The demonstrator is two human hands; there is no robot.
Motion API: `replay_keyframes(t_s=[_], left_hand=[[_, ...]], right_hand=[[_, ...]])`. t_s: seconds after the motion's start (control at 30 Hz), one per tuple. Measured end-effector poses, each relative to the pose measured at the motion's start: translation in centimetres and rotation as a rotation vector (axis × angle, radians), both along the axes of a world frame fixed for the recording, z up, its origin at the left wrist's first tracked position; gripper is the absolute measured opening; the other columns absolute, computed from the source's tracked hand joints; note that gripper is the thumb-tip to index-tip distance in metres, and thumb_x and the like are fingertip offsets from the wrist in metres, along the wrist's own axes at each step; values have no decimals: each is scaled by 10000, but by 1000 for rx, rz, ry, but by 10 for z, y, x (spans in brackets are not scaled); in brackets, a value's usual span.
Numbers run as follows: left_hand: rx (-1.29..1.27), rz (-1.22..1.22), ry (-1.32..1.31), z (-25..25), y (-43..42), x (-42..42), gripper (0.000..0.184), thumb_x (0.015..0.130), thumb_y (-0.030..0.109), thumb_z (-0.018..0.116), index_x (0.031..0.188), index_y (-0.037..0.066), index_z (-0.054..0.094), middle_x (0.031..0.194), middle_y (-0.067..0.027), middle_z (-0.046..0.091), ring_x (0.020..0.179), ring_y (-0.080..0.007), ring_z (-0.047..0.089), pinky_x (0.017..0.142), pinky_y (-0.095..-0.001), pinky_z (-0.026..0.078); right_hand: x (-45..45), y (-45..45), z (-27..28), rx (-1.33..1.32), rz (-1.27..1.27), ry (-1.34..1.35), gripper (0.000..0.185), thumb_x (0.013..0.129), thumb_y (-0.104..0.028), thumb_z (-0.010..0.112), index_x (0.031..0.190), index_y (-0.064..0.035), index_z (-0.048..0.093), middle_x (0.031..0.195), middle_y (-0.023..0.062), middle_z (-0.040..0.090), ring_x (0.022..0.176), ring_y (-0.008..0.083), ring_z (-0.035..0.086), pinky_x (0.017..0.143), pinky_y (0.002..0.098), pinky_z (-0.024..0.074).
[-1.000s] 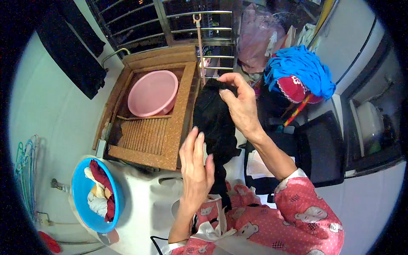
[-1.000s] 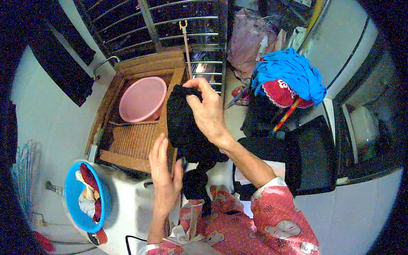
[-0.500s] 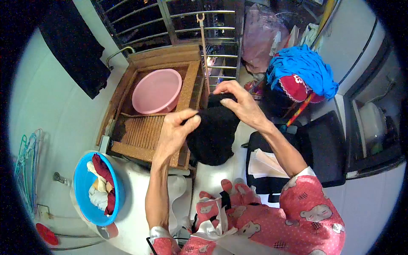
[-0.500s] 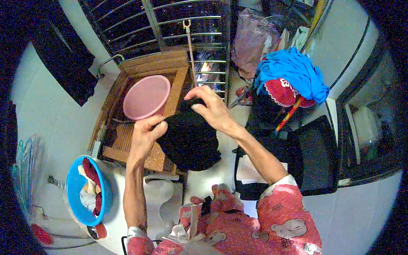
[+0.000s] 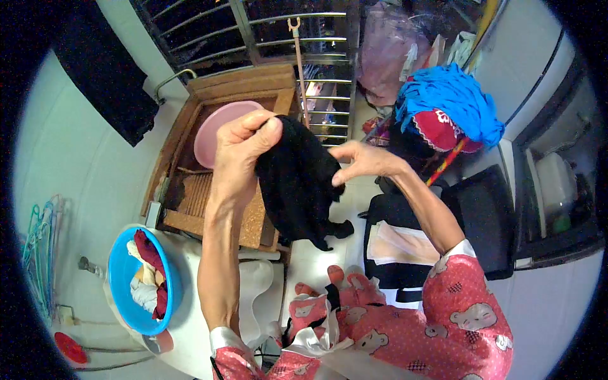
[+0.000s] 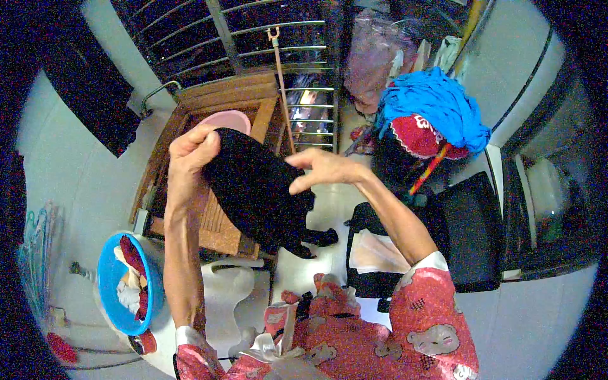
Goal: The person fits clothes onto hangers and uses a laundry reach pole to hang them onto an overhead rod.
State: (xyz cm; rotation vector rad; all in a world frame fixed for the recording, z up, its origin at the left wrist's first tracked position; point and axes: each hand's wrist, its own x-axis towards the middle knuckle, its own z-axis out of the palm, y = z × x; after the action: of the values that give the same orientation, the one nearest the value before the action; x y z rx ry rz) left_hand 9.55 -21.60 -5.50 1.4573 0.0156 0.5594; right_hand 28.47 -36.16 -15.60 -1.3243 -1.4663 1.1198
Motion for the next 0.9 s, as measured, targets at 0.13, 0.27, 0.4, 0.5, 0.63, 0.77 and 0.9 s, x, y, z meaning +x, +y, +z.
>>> replay_keyframes(t_s=[0.13,0.27,0.4,0.5,0.63,0.77,0.9], left_hand=[[-16,144,-86,12,10,-27,210,835,193,637,902,-6,642,812,-24,640,719,-91,579,668,-217,439],[18,214,-75,14,45,-81,269,816,232,649,916,-17,634,821,-30,629,727,-97,565,686,-228,441],[402,212,173,6,62,-122,222,739,170,697,791,-44,664,694,-38,585,681,-156,503,866,-343,396],[687,219,292,1,52,-121,250,764,183,681,712,-50,608,609,-56,533,701,-169,473,815,-350,377],[926,320,367,3,52,-124,222,760,167,676,744,-43,608,591,-79,500,660,-211,463,689,-357,359],[870,352,434,3,53,-138,231,771,158,665,793,-65,607,629,-100,527,627,-218,485,620,-339,383],[1023,359,465,5,50,-143,193,748,99,677,835,-64,617,666,-147,550,604,-252,529,561,-347,401]], right_hand=[[-7,4,-19,-162,108,-290,395,728,-297,724,978,-2,644,890,40,649,852,136,570,779,302,457],[34,-9,0,-162,62,-561,373,745,-280,706,956,19,635,831,56,652,771,102,562,677,276,454],[54,-50,86,-5,-254,-345,318,766,-236,685,923,38,640,755,15,635,722,136,571,653,316,465],[34,-34,96,310,-82,-662,360,762,-275,689,915,47,637,750,92,657,690,232,609,658,344,474],[29,-22,106,171,-127,-706,311,709,-213,724,904,16,642,827,131,641,802,232,609,702,326,454],[30,-26,106,309,-80,-448,258,700,-167,709,861,15,622,1026,100,572,992,202,512,827,315,398],[34,-29,112,311,-61,-548,236,725,-152,688,876,16,617,1073,79,533,958,175,515,726,271,447]])
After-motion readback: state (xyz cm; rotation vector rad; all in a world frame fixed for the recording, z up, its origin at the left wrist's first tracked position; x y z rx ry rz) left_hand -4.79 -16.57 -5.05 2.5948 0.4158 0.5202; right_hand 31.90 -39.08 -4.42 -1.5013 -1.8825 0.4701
